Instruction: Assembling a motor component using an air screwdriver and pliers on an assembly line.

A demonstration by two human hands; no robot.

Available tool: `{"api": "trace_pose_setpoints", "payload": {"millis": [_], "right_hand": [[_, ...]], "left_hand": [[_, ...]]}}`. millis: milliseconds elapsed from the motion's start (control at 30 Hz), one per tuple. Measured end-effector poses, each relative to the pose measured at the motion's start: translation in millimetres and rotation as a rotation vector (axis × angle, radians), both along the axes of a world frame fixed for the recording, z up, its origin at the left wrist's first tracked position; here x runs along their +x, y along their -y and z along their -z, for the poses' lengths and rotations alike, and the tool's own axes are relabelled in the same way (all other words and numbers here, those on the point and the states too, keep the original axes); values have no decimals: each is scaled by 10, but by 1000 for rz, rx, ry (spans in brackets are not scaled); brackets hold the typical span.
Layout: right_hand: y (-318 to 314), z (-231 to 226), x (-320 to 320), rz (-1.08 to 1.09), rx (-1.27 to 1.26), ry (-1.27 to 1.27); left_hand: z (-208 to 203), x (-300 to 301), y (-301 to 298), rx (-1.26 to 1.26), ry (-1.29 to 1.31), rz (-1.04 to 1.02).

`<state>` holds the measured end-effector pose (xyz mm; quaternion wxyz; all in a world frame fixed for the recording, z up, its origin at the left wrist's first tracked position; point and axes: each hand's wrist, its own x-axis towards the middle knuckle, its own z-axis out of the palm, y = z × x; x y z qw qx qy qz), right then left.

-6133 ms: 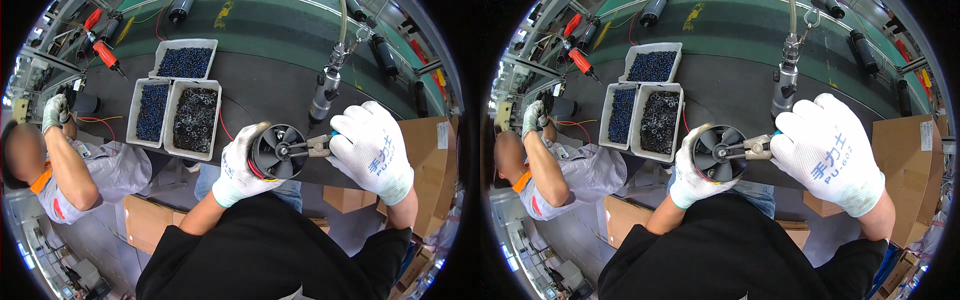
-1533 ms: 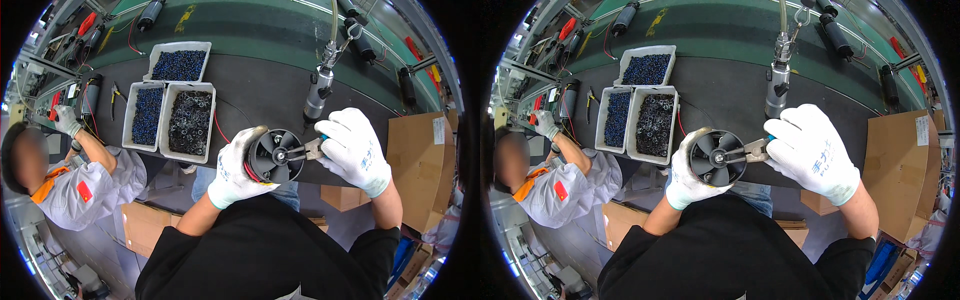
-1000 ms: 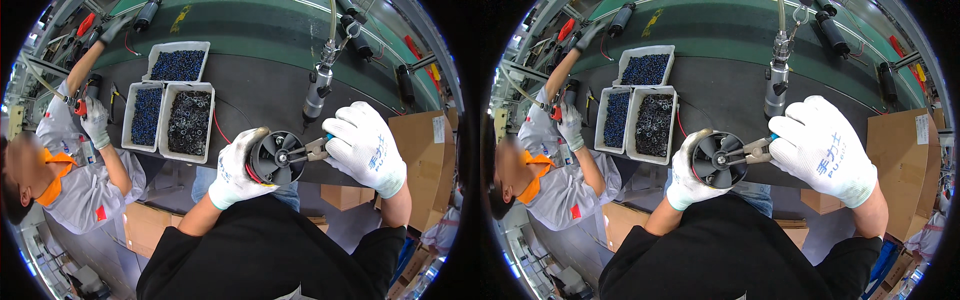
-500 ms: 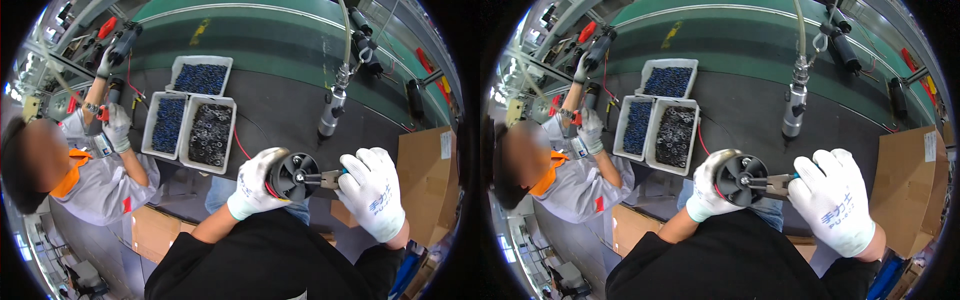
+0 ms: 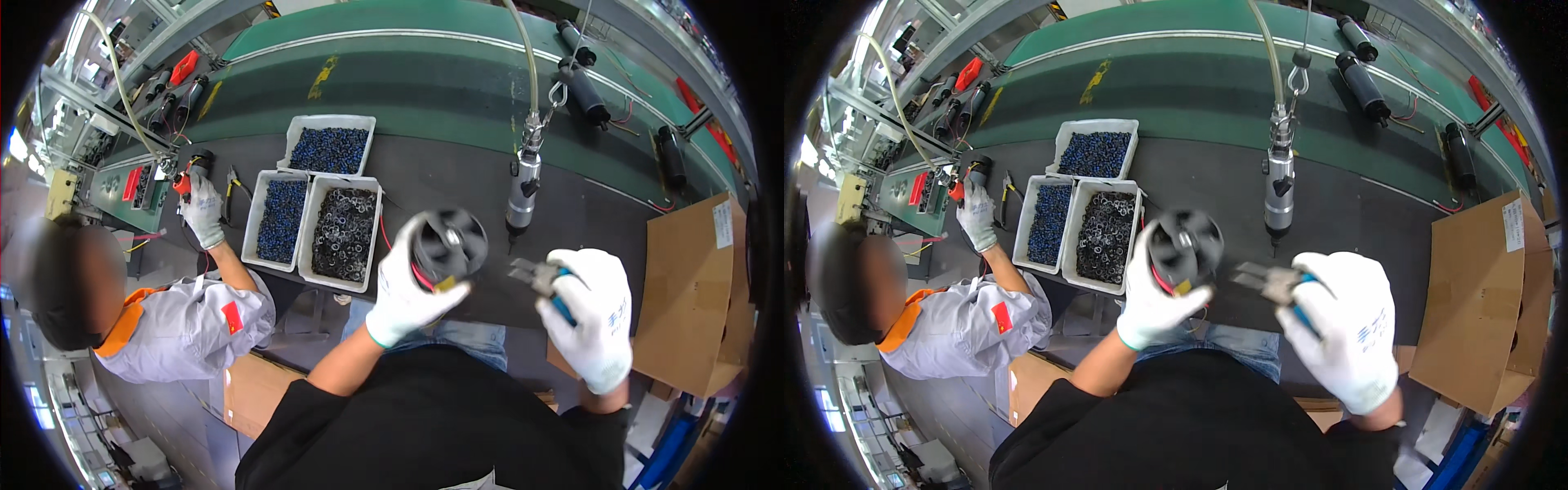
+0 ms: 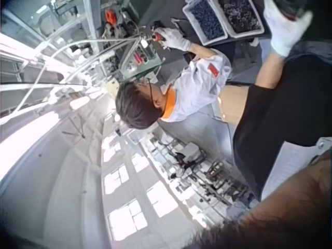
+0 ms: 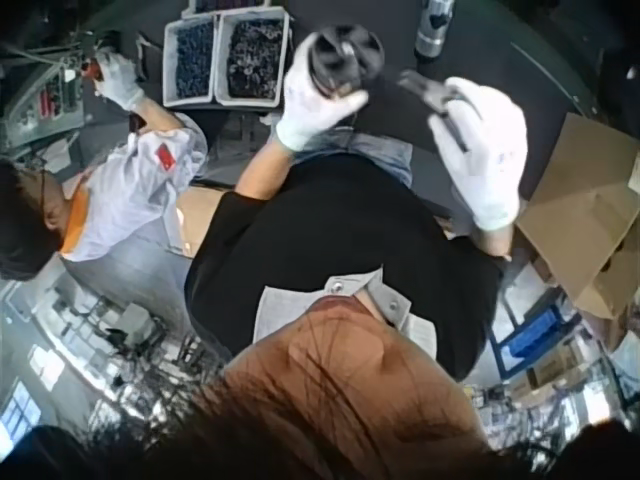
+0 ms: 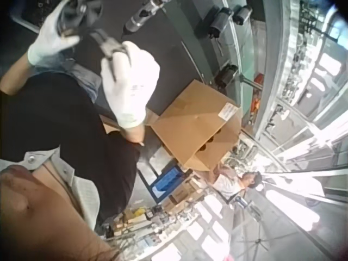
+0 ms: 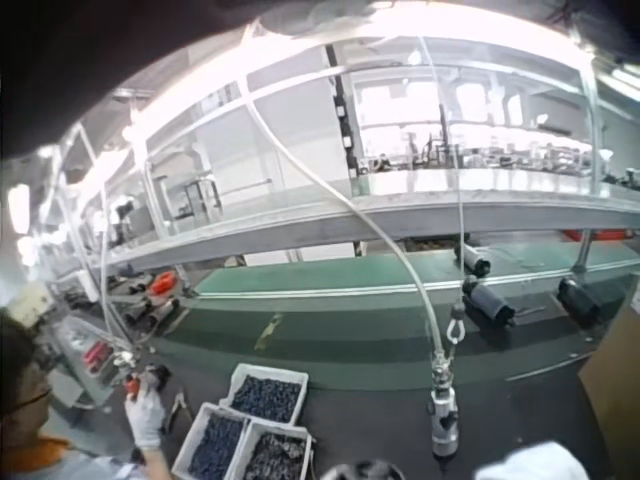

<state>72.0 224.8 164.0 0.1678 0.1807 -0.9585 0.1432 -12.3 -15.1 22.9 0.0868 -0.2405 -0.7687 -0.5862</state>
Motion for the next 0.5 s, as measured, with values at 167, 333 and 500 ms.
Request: {"api": "trace_pose_setpoints", "payload": {"millis": [167,333,500], "right_hand": [[-537,1620,-116,649,-289,-290],[-780,2185,-75,835,-121,-176],[-726,2110,-124,841,-140,-126]], "left_hand": [[-293,-1114,-267,437,532,117],[-590,-2817,-788,90,543,-9],[-310,-4719,-819,-838,71,-304]]}}
